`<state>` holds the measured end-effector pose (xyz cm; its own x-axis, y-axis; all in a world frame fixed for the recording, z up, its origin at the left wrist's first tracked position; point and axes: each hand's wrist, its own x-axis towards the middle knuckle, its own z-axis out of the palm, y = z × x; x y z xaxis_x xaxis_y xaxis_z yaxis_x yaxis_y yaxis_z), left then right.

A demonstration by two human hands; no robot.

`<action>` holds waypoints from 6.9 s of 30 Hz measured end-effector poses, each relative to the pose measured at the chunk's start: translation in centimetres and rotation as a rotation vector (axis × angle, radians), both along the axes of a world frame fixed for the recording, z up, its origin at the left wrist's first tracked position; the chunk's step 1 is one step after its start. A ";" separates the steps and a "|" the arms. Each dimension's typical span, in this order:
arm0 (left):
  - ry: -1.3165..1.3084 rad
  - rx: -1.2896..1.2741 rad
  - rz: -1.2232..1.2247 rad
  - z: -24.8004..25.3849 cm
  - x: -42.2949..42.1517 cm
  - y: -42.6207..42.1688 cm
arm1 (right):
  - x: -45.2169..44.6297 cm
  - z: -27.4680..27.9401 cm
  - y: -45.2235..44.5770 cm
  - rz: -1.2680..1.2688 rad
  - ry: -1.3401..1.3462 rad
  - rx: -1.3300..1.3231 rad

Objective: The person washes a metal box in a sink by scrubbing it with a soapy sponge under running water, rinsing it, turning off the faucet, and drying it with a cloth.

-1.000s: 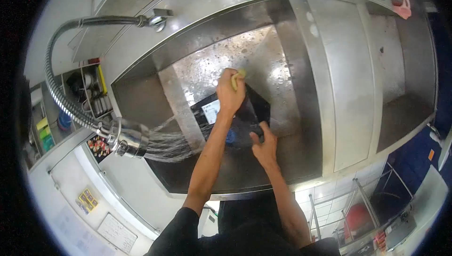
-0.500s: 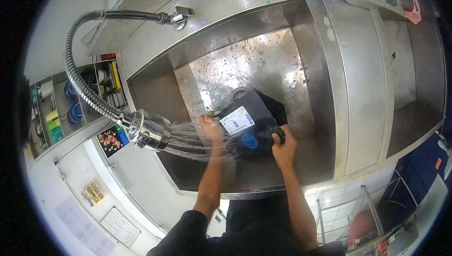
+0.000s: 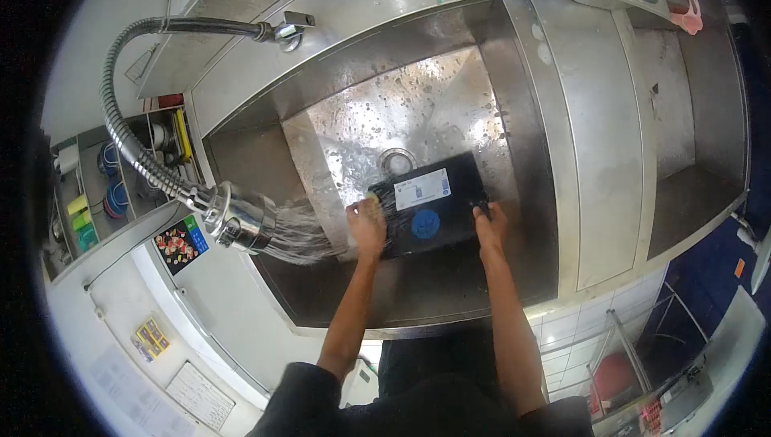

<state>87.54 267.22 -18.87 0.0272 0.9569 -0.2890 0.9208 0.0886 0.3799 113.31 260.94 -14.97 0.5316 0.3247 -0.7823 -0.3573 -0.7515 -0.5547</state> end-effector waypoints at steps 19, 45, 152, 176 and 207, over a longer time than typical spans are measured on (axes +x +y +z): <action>-0.476 0.040 -0.295 -0.5 10.7 2.9 | -0.8 1.1 2.5 0.209 0.104 -0.214; -0.555 0.046 -0.184 -1.8 10.3 3.0 | -3.1 0.7 2.4 0.094 0.057 -0.134; -0.121 -0.500 0.174 5.2 -4.5 14.3 | 3.0 2.2 4.7 -0.066 0.374 0.316; -0.300 0.386 -0.285 10.3 11.4 8.4 | -5.9 3.2 11.7 0.096 0.632 0.305; -0.932 0.051 0.211 17.4 8.4 4.7 | -11.0 10.9 13.1 0.008 0.766 0.602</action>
